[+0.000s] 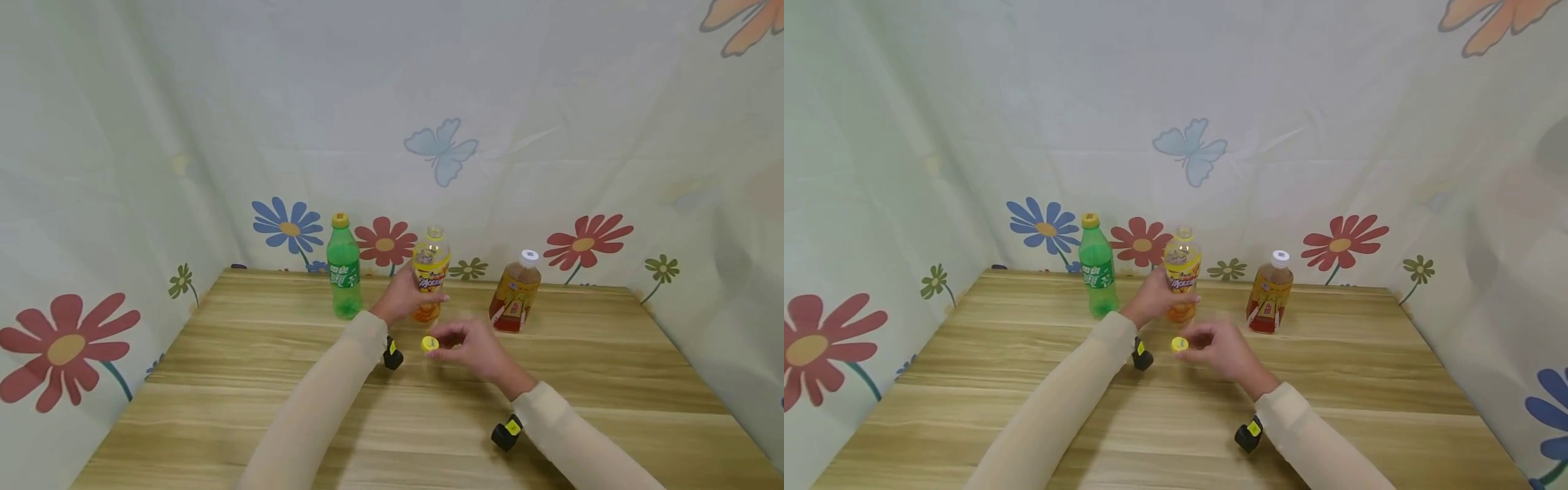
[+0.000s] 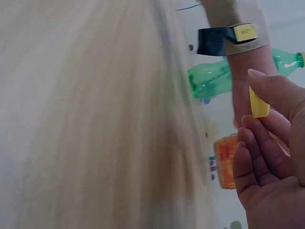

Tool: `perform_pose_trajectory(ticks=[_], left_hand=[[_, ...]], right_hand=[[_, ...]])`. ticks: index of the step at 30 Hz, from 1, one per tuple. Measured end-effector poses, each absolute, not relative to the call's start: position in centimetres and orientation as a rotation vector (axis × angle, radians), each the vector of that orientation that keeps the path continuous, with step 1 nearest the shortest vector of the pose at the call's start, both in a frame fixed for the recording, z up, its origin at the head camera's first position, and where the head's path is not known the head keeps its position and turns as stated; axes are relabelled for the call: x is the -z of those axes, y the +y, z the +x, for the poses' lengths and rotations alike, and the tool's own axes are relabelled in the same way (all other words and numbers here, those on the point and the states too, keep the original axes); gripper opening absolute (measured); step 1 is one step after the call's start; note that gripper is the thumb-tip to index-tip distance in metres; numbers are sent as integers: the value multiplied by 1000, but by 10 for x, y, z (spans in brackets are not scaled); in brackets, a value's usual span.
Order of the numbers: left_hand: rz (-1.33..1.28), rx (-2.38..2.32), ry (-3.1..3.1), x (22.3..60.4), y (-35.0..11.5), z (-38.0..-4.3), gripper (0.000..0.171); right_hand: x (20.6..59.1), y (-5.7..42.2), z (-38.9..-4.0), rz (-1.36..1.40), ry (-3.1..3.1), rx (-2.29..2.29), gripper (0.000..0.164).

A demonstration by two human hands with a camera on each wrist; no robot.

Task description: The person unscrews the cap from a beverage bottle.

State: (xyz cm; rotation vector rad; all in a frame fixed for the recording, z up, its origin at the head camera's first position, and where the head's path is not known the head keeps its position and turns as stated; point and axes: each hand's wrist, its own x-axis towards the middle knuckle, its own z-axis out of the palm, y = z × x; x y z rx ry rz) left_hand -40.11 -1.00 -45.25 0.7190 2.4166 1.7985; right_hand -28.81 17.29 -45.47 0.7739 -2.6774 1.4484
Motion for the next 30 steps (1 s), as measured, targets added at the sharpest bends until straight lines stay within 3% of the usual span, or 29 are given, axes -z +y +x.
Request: perform_pose_trajectory(ticks=[30], left_hand=[[709,-1838,2424,462,-5,-409,73]], right_hand=[[478,173,-301,861,-2831,-1364,22]])
